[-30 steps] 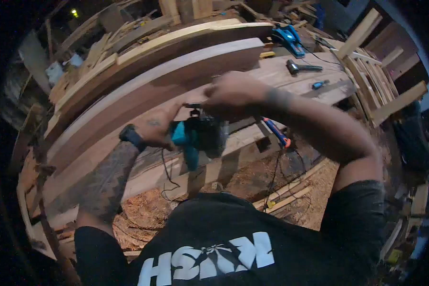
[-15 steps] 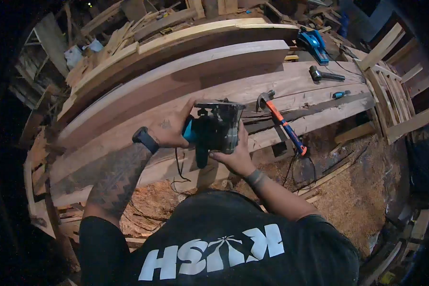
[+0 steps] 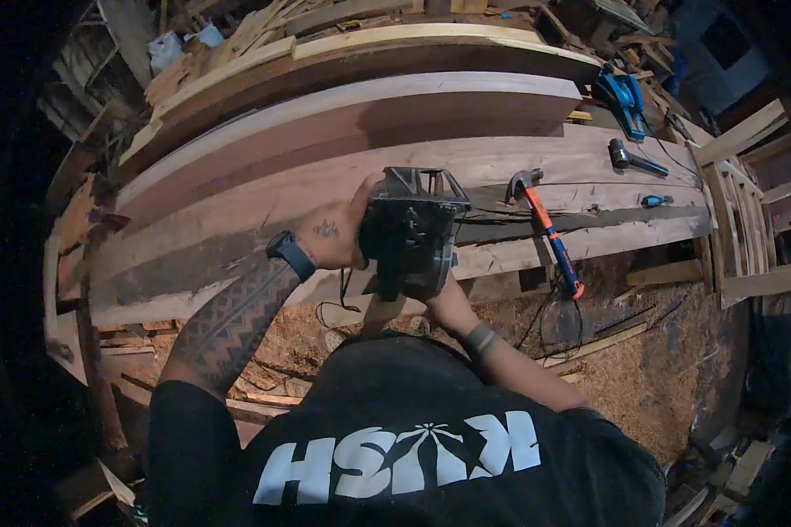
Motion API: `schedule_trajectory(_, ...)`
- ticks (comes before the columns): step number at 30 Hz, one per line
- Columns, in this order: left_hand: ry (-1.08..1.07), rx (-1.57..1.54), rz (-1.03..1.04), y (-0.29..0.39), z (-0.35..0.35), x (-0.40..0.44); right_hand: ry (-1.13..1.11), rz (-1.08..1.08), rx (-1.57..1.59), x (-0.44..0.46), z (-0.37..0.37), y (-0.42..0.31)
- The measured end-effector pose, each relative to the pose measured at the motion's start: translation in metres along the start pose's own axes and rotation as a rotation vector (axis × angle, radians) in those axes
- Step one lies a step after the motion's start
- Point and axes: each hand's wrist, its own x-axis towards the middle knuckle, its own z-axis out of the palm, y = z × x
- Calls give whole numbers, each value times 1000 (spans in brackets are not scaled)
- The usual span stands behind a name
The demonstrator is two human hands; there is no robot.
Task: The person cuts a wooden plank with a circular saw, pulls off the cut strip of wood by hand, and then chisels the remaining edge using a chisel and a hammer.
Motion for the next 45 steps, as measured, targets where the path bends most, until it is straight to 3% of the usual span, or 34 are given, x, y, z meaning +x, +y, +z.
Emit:
schedule_trajectory(4,-24,-23,5,1,-4,1,21,-89,-5,0,-4,-21)
schedule_trajectory(7,-24,-11,20,4,-6,2,-103,100,74,-6,-14,-50)
schedule_trajectory(22,-13,50,1,7,-7,6,-72,75,246,-4,-6,-28)
schedule_trajectory(28,-36,47,3,4,-7,11,-77,76,66,1,-8,-11)
schedule_trajectory(37,1,119,17,2,-6,8,-85,152,99,7,-9,3)
schedule_trajectory(45,-81,99,-27,12,-16,7,-98,237,173,1,-17,-54)
